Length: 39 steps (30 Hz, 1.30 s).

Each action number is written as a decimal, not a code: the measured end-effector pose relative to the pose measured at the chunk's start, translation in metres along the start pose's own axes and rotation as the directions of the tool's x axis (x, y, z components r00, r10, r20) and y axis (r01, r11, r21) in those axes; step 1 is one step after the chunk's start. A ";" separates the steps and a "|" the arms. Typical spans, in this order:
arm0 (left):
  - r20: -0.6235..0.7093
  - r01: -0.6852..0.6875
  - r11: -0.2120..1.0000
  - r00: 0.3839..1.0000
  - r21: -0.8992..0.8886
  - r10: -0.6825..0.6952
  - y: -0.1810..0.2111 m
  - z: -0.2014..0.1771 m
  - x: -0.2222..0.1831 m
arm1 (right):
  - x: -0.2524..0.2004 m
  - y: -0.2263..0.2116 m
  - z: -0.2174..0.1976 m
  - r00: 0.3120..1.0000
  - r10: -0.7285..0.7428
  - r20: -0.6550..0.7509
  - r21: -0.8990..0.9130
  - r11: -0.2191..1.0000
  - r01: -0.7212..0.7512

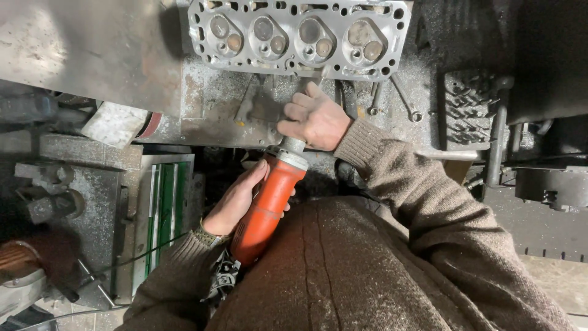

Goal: Porting and grinding the intake/exhaust ports of an engine cylinder head using a die grinder.

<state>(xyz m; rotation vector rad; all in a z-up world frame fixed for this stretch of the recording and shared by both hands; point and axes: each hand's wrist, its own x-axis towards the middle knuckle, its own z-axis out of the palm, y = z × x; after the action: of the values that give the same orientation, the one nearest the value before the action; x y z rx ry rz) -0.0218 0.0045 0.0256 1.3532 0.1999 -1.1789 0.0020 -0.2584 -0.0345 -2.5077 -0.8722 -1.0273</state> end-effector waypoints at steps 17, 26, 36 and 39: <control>-0.007 0.046 0.999 0.999 -0.008 -0.046 -0.003 0.000 -0.003 | 0.001 -0.005 -0.009 1.000 0.015 0.022 0.007 1.000 -0.015; -0.032 0.064 0.998 0.997 -0.023 -0.065 0.006 0.006 -0.011 | -0.005 -0.003 -0.002 0.999 0.025 0.032 0.047 0.999 -0.026; 0.030 0.063 0.997 0.997 0.045 -0.064 -0.002 -0.005 0.000 | 0.006 -0.010 -0.015 0.996 0.061 0.068 -0.051 0.997 -0.057; 0.026 0.040 0.999 0.999 -0.008 -0.040 -0.006 -0.007 0.004 | 0.007 -0.009 -0.014 0.998 0.051 0.046 -0.040 0.998 -0.050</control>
<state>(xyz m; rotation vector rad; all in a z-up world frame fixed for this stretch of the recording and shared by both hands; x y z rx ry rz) -0.0213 0.0093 0.0167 1.3310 0.2147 -1.2271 -0.0067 -0.2552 -0.0192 -2.5826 -0.8050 -0.9817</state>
